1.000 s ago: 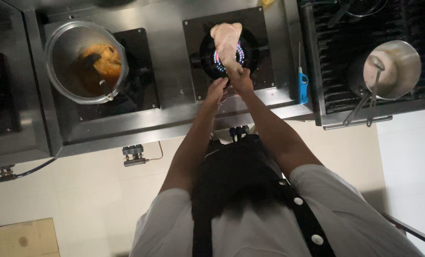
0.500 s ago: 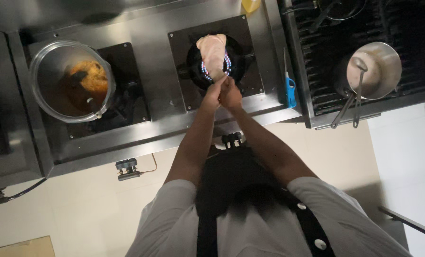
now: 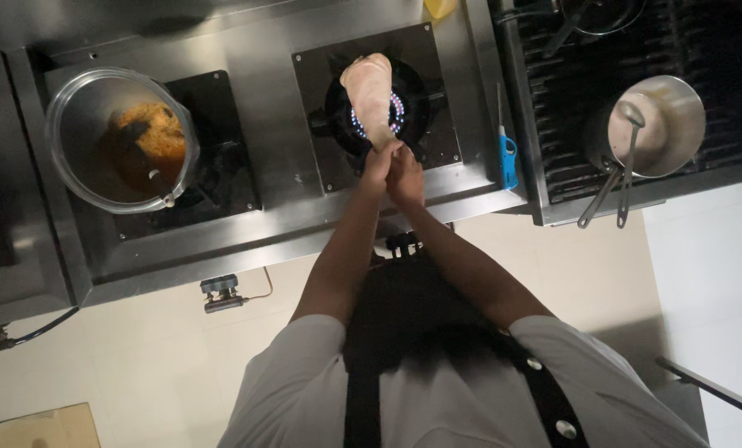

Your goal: The person washes a large piece of meat in a metal bowl under running water, then holds it over a gas flame to char the surface, and finally rinses it again under the tap.

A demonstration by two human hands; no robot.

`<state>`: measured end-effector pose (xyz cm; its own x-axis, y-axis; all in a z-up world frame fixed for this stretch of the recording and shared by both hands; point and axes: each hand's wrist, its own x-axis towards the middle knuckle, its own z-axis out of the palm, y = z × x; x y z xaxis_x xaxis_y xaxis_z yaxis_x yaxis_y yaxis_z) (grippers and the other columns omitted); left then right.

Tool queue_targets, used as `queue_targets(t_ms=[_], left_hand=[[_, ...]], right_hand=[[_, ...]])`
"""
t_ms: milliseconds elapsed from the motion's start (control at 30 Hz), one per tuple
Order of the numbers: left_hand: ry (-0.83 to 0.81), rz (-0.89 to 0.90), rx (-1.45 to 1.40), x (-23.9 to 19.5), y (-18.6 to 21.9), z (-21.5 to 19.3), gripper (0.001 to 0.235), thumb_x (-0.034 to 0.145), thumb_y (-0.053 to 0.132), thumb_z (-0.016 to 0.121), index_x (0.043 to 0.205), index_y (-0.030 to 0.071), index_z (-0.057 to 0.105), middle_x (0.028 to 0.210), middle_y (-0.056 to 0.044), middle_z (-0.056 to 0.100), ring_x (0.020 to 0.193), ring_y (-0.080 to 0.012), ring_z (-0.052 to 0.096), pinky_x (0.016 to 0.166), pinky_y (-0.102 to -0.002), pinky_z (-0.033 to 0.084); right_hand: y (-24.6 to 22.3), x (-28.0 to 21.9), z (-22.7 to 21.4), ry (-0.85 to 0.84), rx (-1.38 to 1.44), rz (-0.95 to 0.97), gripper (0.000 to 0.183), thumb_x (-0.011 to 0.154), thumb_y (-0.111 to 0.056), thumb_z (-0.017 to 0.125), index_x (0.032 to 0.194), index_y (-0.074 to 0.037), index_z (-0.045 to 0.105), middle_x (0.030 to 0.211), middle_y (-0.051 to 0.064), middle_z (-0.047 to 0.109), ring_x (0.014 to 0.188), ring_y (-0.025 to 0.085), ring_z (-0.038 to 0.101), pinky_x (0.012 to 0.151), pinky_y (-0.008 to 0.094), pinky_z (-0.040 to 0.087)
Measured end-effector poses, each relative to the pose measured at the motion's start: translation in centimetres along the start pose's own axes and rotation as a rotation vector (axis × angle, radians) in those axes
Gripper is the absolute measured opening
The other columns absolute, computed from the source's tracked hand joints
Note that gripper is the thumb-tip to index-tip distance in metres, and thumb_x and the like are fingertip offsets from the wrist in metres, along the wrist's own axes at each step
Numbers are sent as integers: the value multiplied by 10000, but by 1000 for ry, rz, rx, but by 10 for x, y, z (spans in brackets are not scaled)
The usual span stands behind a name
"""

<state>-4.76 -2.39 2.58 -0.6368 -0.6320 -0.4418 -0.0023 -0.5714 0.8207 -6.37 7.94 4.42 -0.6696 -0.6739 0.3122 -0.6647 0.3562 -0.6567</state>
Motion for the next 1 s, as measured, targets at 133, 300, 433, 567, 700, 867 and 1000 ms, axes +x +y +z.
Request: queue_targets(t_ms=[133,300,433,567,700,867,1000], left_hand=[[-68,107,-79,-10,-7,-3,230,900,208,810,950,0,727,887,-32,679,802,-142,633,698,-297,513],[54,-27,-3,-20,-12,-12,317,819,290,809,991,39,716,871,-16,682,760,-141,637,648,-295,503],[84,-15,-82,-24,-18,-14,380,761,314,822,1004,42,714,905,-15,707,782,-145,672,681,-304,542],[155,-1,96,-26,-22,-16,407,800,340,811,1006,-3,738,932,-60,724,801,-165,660,688,-317,526],[106,68,60,-29,-18,-17,414,810,330,805,1042,-5,730,982,-73,720,871,-168,667,742,-309,532],[102,-11,91,-32,-18,-21,350,823,308,786,1023,29,715,951,-40,709,844,-147,664,710,-318,539],[57,58,55,-28,-27,-21,325,860,284,802,995,0,723,916,-45,677,798,-135,621,688,-305,499]], right_hand=[[-7,-8,0,-18,142,292,491,970,-201,650,1410,-22,525,1259,253,659,1117,489,637,912,563,524],[-9,-15,4,-62,148,290,601,910,-252,702,1415,-12,482,1266,247,648,1131,484,617,917,562,507],[-1,-24,6,-23,125,82,696,927,-253,700,1487,19,388,1289,266,620,1147,487,595,949,575,483],[-5,-29,6,-29,-42,33,549,940,-241,732,1420,-125,493,1375,242,648,1164,426,638,961,508,524],[-18,-24,-8,-62,203,232,652,900,-221,711,1446,15,442,1222,269,669,1125,471,637,907,542,522],[-35,-18,-22,-82,217,321,597,934,-226,672,1449,-26,447,1201,248,680,1108,452,658,904,540,527],[-36,-26,-24,-112,231,437,520,963,-242,657,1443,-120,500,1212,220,702,1123,459,641,921,555,508]])
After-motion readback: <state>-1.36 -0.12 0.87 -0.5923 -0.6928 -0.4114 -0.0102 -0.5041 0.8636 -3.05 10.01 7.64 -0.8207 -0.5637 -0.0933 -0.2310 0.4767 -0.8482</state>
